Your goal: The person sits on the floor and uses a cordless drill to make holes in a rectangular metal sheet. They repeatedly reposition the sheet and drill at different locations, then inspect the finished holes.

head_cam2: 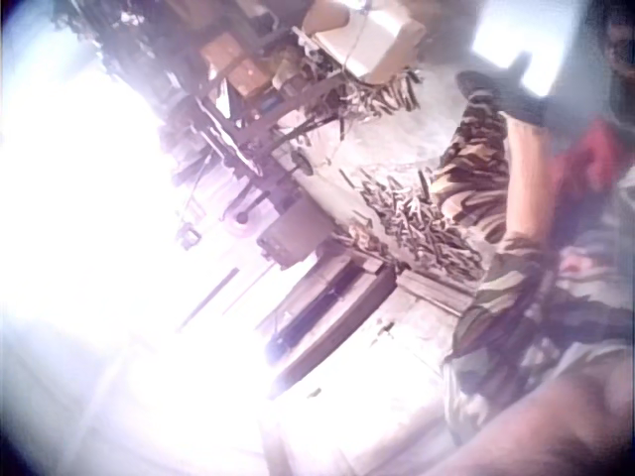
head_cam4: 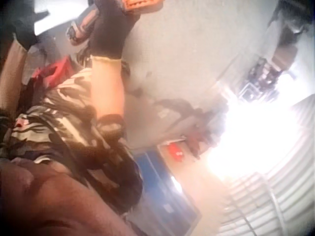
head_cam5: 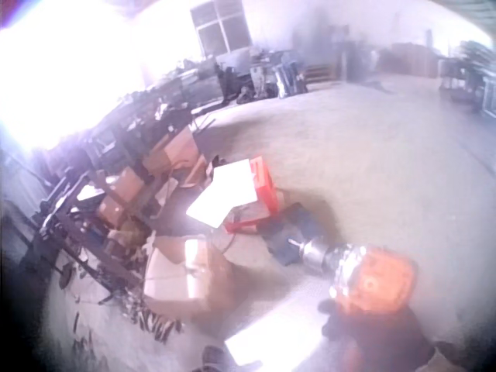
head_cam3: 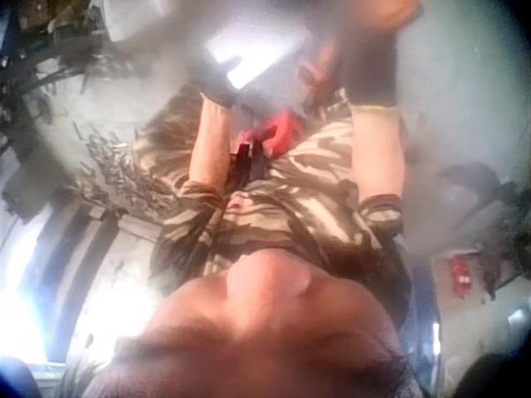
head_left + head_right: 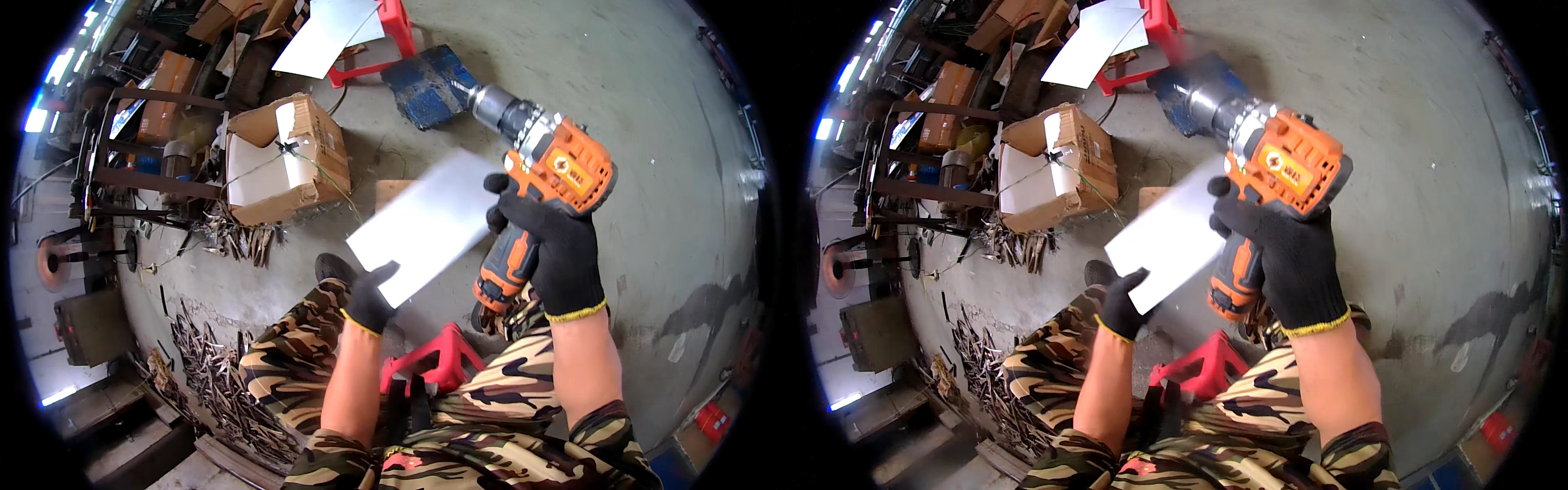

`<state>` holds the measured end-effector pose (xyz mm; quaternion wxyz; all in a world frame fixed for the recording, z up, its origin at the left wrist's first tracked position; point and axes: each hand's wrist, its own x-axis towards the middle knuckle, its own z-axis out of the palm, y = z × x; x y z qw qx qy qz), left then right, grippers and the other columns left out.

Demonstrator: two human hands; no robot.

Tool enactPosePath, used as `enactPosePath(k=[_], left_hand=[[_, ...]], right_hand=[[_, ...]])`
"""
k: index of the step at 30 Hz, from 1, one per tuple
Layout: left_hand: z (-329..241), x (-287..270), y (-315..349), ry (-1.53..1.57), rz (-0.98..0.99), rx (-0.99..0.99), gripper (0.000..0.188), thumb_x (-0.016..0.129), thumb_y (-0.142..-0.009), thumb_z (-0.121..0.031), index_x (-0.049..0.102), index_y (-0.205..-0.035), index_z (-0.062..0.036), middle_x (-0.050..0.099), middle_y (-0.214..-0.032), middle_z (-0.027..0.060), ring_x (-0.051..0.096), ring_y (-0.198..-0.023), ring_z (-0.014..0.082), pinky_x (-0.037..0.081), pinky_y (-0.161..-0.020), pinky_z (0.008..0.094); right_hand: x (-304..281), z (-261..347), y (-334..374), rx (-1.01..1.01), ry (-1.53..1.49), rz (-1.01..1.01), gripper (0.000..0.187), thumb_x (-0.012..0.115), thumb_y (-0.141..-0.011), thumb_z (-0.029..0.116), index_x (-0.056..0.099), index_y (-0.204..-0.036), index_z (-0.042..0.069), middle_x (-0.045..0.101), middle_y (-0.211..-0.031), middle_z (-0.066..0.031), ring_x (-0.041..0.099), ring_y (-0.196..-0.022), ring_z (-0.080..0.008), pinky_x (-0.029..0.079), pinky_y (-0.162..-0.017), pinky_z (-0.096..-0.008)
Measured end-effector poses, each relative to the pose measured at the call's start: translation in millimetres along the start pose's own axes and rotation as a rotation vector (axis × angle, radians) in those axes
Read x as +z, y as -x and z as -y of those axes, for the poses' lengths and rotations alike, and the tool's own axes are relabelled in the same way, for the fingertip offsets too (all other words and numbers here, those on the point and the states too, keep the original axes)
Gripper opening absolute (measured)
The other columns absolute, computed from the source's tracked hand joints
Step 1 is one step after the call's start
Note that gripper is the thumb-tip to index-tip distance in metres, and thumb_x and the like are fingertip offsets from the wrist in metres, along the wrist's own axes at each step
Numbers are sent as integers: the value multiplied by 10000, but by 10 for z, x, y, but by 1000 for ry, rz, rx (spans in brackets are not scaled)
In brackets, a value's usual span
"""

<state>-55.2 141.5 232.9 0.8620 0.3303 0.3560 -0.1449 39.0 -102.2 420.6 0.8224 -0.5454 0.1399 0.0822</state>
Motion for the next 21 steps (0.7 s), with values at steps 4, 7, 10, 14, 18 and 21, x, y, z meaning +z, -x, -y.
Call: enactPosePath(k=[4,7,10,14,18,21], left_hand=[[-133,194,-23,-189,-48,254,322,634,-940,-100,626,-1177,118,674,-1164,177,667,-1048,269,556,-927,385],[183,-114,-342,-336,-208,150,354,688,-943,-229,660,-1177,35,704,-969,136,610,-681,180,507,-583,310],[640,-167,-428,-571,-248,-38,426,690,-950,-343,649,-1205,-4,713,-913,118,509,-558,144,400,-472,287],[1402,401,-304,-122,-354,-171,517,662,-963,-449,619,-1250,-22,729,-1007,136,625,-695,211,464,-547,289],[2352,271,-750,594,-170,-384,559,601,-986,-490,602,-1289,-21,657,-1276,156,626,-1108,279,522,-904,378],[2611,89,-1015,452,330,-294,718,476,-996,-602,484,-1425,-25,581,-1408,122,569,-1250,311,459,-1043,401]], right_hand=[[-193,61,-2,-55,-152,-29,356,717,-819,22,617,-1158,-10,707,-993,-119,686,-809,-195,573,-742,-325],[-261,50,-102,-108,-193,-43,323,741,-798,56,643,-1101,3,702,-957,-97,689,-770,-208,574,-707,-336],[-280,-13,-194,-96,-246,-89,296,748,-790,70,654,-1062,-2,690,-925,-80,683,-747,-198,571,-698,-333],[-341,52,-172,-115,-136,-90,262,719,-813,67,662,-1054,-17,692,-941,-89,676,-736,-187,574,-700,-333],[-275,-7,-154,-80,-86,-71,326,686,-836,47,627,-1148,-24,701,-999,-114,681,-776,-191,582,-725,-327],[-162,-81,-146,-30,-73,-62,356,682,-827,31,608,-1173,-13,703,-1008,-128,688,-785,-204,587,-720,-334]])
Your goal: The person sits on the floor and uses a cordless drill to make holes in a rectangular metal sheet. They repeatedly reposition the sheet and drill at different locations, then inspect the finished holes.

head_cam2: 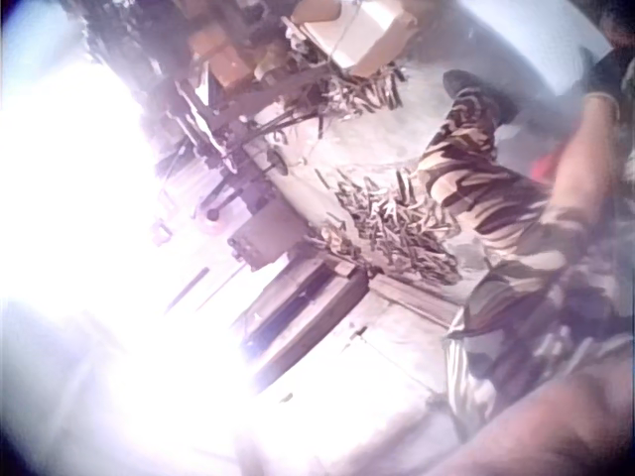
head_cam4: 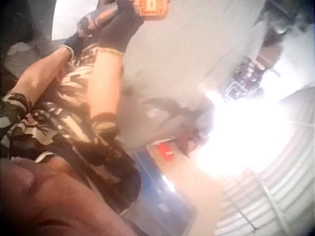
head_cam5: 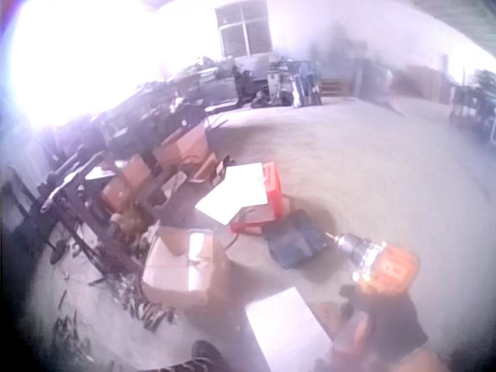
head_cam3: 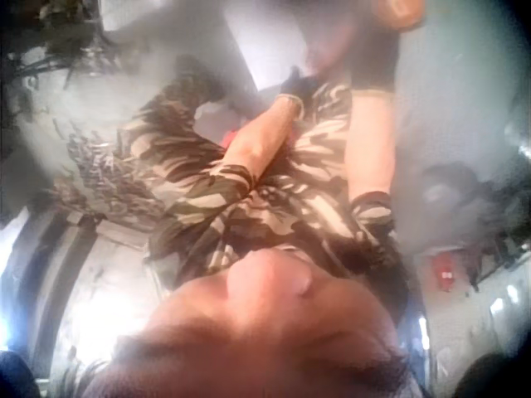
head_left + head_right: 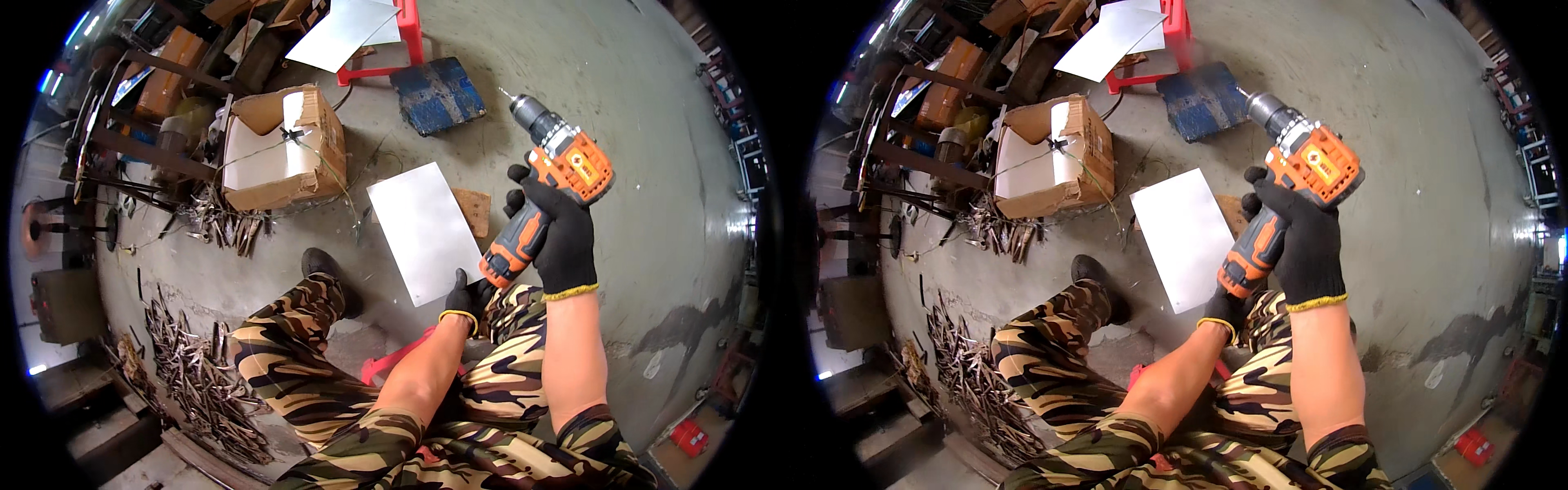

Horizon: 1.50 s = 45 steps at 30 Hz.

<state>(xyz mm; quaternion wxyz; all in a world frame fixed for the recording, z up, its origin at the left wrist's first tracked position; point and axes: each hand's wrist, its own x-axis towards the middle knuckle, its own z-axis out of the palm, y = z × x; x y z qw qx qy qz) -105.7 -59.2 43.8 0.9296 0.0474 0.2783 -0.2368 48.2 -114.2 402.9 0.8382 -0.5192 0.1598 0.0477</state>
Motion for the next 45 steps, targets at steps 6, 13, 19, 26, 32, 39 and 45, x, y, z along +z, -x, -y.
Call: enactPosePath(k=[6,13,19,26,32,39,45], left_hand=[[-916,-798,68,-1015,-57,528,698,527,-952,-644,621,-1248,-19,637,-1317,134,634,-1131,266,482,-969,412],[-2031,-25,287,-1337,-988,703,843,773,-817,-531,501,-1394,20,571,-1369,242,564,-1221,343,432,-1039,417],[-2522,-654,28,-1492,-556,504,748,763,-868,-409,498,-1434,2,581,-1392,200,551,-1273,304,417,-1083,375],[-2221,232,384,-1024,-422,602,513,757,-908,-315,605,-1261,25,707,-1087,95,674,-875,228,545,-751,351],[-2356,872,562,-408,-508,663,432,641,-992,-369,655,-1121,44,704,-1008,99,638,-883,220,525,-775,356],[-1622,875,237,39,-515,596,514,665,-979,-195,453,-1442,-126,605,-1314,87,603,-1154,293,506,-1029,476],[-1539,15,-116,-369,-572,327,416,654,-977,-333,569,-1290,-73,660,-1149,88,654,-949,252,538,-793,397]], right_hand=[[576,20,192,62,-44,134,432,687,-817,18,580,-1236,9,696,-1033,-138,682,-791,-205,574,-720,-332],[251,78,117,84,164,46,478,629,-874,103,556,-1331,-13,682,-1103,-142,652,-827,-185,537,-754,-318],[298,132,119,129,119,19,443,682,-830,58,596,-1257,-23,706,-1076,-126,684,-843,-176,563,-763,-320],[97,201,80,150,149,-46,418,675,-837,48,606,-1243,-23,702,-1075,-135,683,-838,-172,564,-763,-315],[48,144,149,69,163,62,420,685,-825,63,614,-1230,-26,702,-1068,-143,680,-845,-183,557,-777,-322],[98,96,152,47,161,76,397,685,-817,45,610,-1198,-37,702,-1058,-156,677,-840,-187,552,-767,-325],[-100,90,169,103,269,120,356,643,-879,128,658,-1190,-46,702,-1080,-121,667,-892,-170,533,-824,-304]])
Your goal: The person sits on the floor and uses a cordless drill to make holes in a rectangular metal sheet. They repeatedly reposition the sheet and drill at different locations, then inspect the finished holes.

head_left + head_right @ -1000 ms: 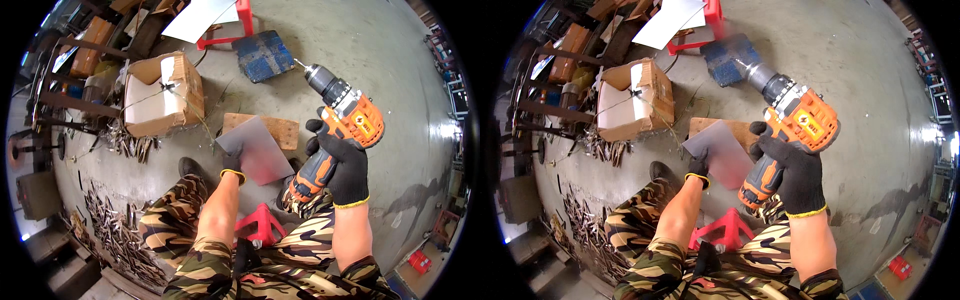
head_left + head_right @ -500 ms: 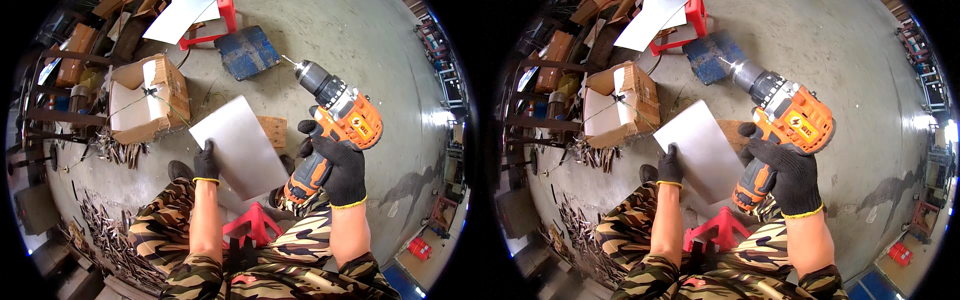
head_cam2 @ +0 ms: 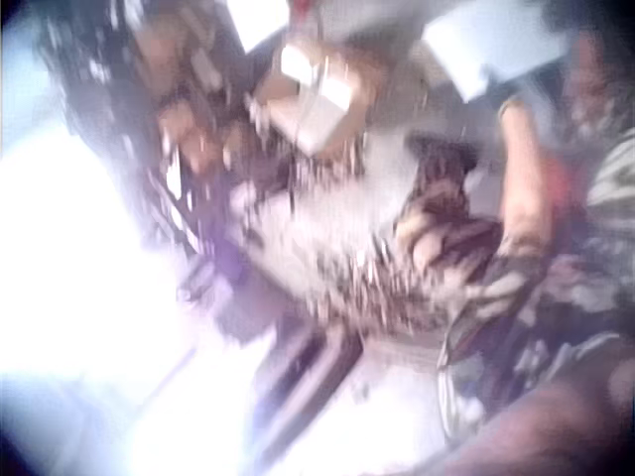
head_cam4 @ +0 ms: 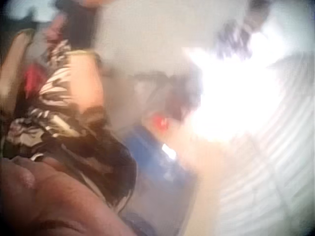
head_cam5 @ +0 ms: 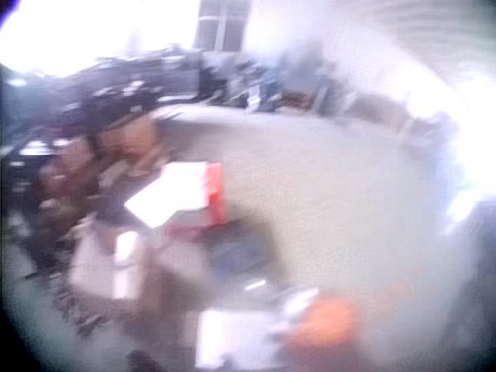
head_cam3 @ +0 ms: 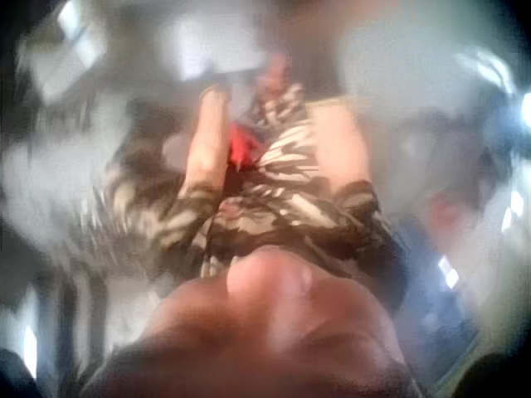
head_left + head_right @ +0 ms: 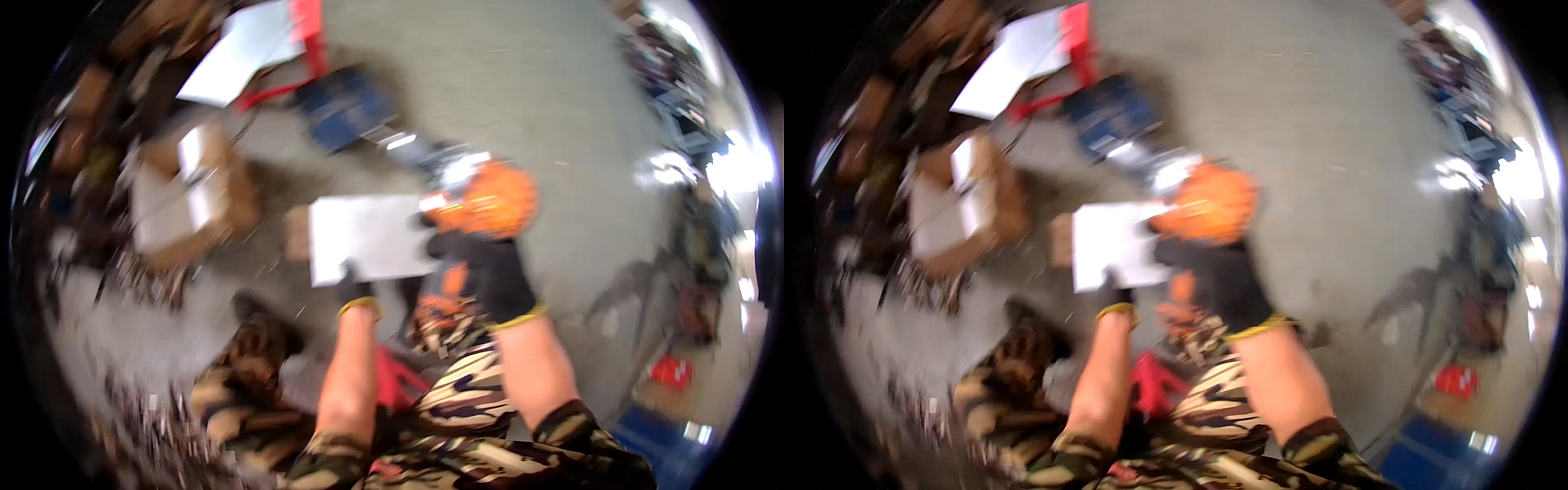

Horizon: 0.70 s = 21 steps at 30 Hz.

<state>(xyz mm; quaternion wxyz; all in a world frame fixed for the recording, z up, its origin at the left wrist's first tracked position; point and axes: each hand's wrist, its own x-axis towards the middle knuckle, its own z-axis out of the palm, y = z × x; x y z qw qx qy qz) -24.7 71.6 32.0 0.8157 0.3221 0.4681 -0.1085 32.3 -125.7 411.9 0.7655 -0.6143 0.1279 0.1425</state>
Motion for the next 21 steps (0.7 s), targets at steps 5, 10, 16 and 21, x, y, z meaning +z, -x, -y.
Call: enactPosePath(k=[5,10,16,21], left_hand=[[142,155,-229,-107,82,-22,426,658,-965,-353,584,-1269,-65,668,-1139,100,660,-949,262,537,-796,401],[33,287,-206,-192,53,1,438,663,-954,-374,598,-1249,-56,676,-1129,113,666,-948,272,537,-798,406],[-106,252,-269,-228,15,32,455,669,-940,-398,615,-1224,-47,685,-1116,128,673,-947,283,536,-801,411],[-184,227,-351,-264,6,47,471,673,-929,-419,629,-1203,-38,693,-1106,141,679,-947,293,535,-804,416]], right_hand=[[340,-339,-212,-10,-121,68,311,795,-779,113,694,-1063,39,708,-959,-24,635,-879,-111,534,-799,-300],[539,-355,-144,-84,33,101,336,779,-723,110,683,-1031,16,703,-887,-51,619,-802,-139,527,-766,-304],[676,-331,-145,-30,128,146,347,778,-688,103,680,-1000,-12,709,-884,-95,634,-814,-179,529,-780,-323],[841,-425,-257,-52,204,98,301,776,-660,131,673,-904,-12,694,-807,-106,621,-710,-198,526,-680,-342]])
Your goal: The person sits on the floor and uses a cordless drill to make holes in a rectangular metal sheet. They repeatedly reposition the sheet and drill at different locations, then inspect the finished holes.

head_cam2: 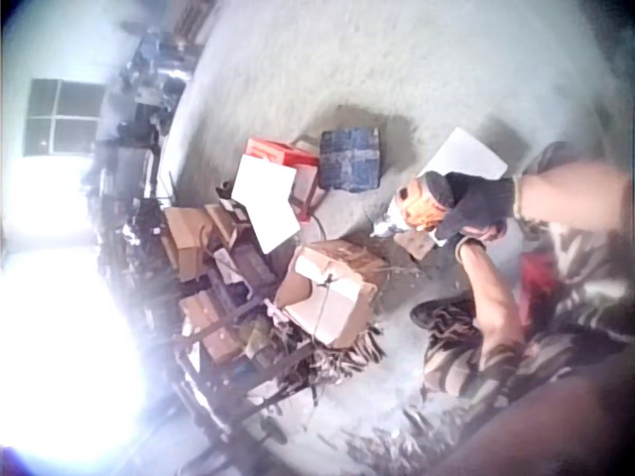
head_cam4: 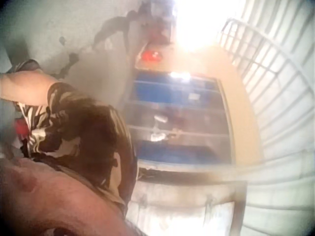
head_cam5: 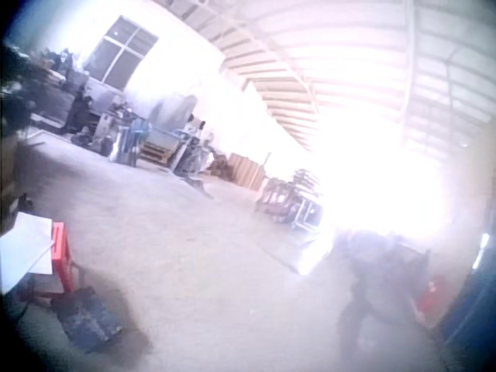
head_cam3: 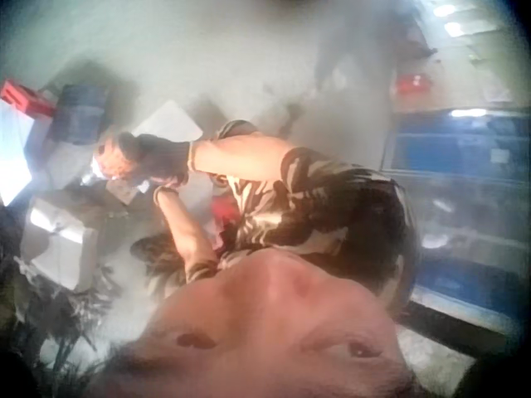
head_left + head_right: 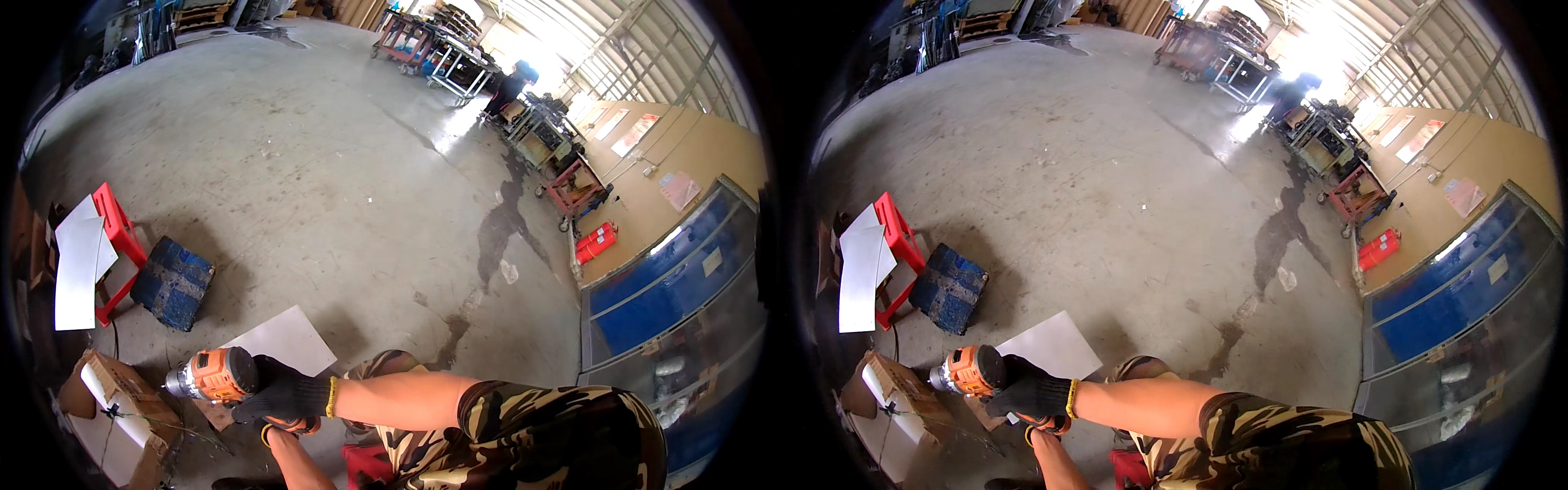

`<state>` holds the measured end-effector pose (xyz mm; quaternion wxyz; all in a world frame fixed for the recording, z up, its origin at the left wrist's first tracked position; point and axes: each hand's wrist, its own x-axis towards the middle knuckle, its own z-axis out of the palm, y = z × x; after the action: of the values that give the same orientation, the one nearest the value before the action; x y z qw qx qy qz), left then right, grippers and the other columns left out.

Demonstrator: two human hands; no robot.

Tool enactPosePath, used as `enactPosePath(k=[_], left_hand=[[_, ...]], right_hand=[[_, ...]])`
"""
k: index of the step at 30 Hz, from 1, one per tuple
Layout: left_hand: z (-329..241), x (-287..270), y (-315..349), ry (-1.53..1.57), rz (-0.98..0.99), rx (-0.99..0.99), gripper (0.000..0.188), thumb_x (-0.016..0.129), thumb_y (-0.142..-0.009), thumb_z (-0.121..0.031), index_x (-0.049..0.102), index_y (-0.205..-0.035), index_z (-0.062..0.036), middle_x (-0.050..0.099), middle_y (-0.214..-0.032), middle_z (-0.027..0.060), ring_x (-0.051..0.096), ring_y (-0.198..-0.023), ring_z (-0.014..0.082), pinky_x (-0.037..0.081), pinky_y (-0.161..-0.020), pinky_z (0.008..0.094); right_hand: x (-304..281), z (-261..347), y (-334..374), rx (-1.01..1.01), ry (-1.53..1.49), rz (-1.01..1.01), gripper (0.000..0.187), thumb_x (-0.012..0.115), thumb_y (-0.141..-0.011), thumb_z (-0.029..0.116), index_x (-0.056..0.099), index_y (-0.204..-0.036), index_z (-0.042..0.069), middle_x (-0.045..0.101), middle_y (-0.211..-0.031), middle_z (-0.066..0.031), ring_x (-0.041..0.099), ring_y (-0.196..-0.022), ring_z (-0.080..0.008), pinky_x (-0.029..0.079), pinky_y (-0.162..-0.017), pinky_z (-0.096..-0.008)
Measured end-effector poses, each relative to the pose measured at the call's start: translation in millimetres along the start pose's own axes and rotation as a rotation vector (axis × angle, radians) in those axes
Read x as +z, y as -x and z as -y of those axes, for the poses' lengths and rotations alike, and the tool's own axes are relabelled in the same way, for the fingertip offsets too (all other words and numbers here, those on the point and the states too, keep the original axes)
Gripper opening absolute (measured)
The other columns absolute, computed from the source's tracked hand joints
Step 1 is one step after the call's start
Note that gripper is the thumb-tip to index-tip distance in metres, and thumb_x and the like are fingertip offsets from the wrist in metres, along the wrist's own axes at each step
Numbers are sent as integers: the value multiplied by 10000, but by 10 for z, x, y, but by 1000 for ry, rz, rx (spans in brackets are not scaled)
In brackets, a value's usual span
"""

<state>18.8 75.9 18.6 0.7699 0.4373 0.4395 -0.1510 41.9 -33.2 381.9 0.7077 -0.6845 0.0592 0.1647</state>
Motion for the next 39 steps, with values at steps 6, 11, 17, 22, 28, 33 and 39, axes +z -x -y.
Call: enactPosePath(k=[6,11,17,22,28,33,39], left_hand=[[75,16,70,-38,4,-1,492,679,-915,-443,646,-1178,-29,702,-1093,156,687,-946,305,535,-807,421],[-6,-129,11,-82,-24,25,511,684,-904,-464,660,-1157,-20,710,-1083,169,693,-945,314,534,-810,426],[182,-120,43,-134,-47,54,535,689,-890,-488,677,-1132,-11,720,-1071,184,700,-945,326,533,-813,431],[36,-79,265,-450,-264,186,557,694,-879,-509,691,-1111,-2,728,-1060,197,706,-944,336,533,-815,435],[-369,245,665,-715,-286,31,581,625,-893,-558,706,-1094,-19,722,-1070,213,680,-1020,381,515,-880,454],[-502,198,744,-784,-299,-13,596,574,-914,-572,703,-1026,-1,712,-996,237,676,-977,412,516,-855,473],[-289,240,667,-617,-316,50,534,575,-921,-523,713,-991,-13,711,-962,238,687,-906,403,522,-798,463]], right_hand=[[109,-35,-90,-26,219,-4,291,758,-638,145,655,-853,-20,677,-754,-136,629,-691,-235,523,-663,-355],[214,-177,-212,-266,530,-14,286,747,-636,180,647,-828,-7,678,-759,-186,649,-707,-337,532,-681,-396],[167,-386,-440,-338,861,-8,241,724,-655,197,650,-812,31,683,-786,-187,651,-731,-395,530,-701,-431],[-69,-374,-659,-158,823,189,181,769,-781,123,686,-925,52,700,-931,-117,656,-851,-207,535,-807,-358],[-517,-988,-703,157,864,149,392,836,-716,232,723,-1021,14,740,-967,-180,723,-888,-311,558,-799,-387],[-416,-1007,-623,15,1034,292,425,839,-716,242,711,-1057,22,733,-977,-187,709,-910,-355,566,-800,-395],[-509,-1229,-564,38,1070,337,457,824,-722,244,697,-1116,48,729,-1012,-178,697,-928,-363,564,-810,-414]])
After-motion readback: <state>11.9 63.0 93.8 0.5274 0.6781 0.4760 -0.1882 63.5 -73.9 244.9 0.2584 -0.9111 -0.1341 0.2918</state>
